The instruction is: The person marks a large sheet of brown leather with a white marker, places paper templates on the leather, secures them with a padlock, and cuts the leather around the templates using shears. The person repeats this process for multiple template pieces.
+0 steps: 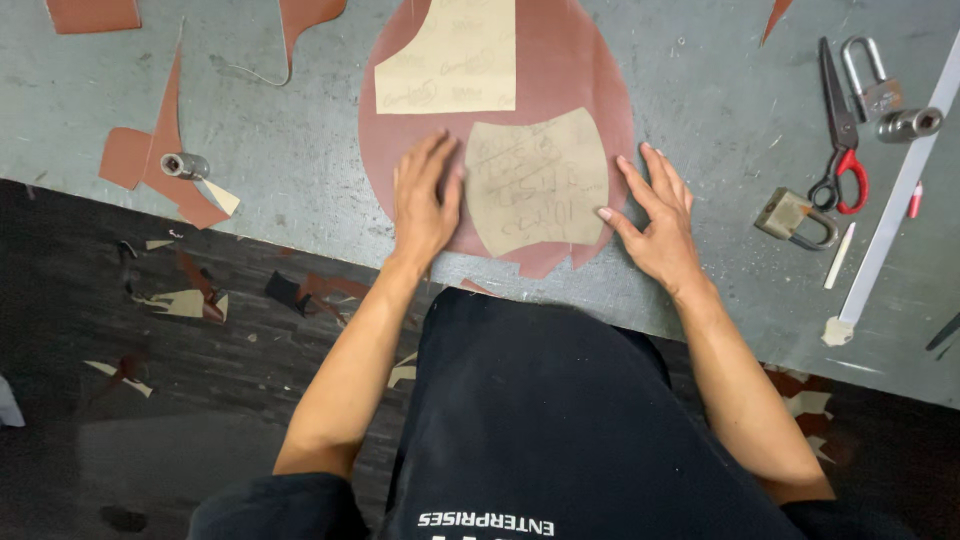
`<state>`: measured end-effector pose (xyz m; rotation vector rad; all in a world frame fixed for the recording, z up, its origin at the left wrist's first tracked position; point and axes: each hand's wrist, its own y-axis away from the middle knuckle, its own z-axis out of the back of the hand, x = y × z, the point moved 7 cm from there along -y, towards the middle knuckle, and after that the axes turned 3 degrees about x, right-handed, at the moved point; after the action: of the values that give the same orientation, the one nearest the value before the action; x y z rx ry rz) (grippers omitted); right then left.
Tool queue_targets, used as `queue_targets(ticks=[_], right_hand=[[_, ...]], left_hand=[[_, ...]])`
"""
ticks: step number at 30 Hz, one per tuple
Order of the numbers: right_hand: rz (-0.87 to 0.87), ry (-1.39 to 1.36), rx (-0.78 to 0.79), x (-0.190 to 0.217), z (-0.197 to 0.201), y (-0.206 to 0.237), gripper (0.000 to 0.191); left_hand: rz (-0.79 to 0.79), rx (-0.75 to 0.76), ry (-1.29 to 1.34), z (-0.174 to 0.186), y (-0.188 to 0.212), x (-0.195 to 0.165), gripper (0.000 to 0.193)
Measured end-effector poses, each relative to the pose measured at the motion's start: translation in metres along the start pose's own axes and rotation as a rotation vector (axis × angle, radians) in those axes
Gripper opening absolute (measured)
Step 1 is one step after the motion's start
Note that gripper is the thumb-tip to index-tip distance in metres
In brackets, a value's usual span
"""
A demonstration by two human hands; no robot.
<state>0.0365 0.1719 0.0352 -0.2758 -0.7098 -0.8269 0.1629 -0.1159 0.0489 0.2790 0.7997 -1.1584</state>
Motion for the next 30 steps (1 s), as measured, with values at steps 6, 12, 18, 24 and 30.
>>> queue_targets(ticks=[6, 12, 18, 24, 30], right_hand=[[0.038, 0.064, 0.003, 0.004, -0.002, 0.002, 0.054], [0.037, 0.029, 0.020, 0.000, -0.002, 0.003, 0.051], [0.026, 0.040, 0.024, 0.002, -0.003, 0.002, 0.052], [0.040, 0.044, 0.013, 0.001, -0.004, 0.003, 0.053], [0.033, 0.033, 0.016, 0.002, -0.003, 0.003, 0.053]], left_hand=[[-0.122, 0.342, -0.120, -0.010, 0.031, -0.013, 0.082], [-0.115, 0.362, -0.128, -0.016, 0.032, -0.012, 0.085], [-0.102, 0.375, -0.125, -0.015, 0.032, -0.009, 0.082], [-0.094, 0.368, -0.133, -0.017, 0.032, -0.010, 0.078], [-0.115, 0.372, -0.131, -0.017, 0.032, -0.010, 0.082]])
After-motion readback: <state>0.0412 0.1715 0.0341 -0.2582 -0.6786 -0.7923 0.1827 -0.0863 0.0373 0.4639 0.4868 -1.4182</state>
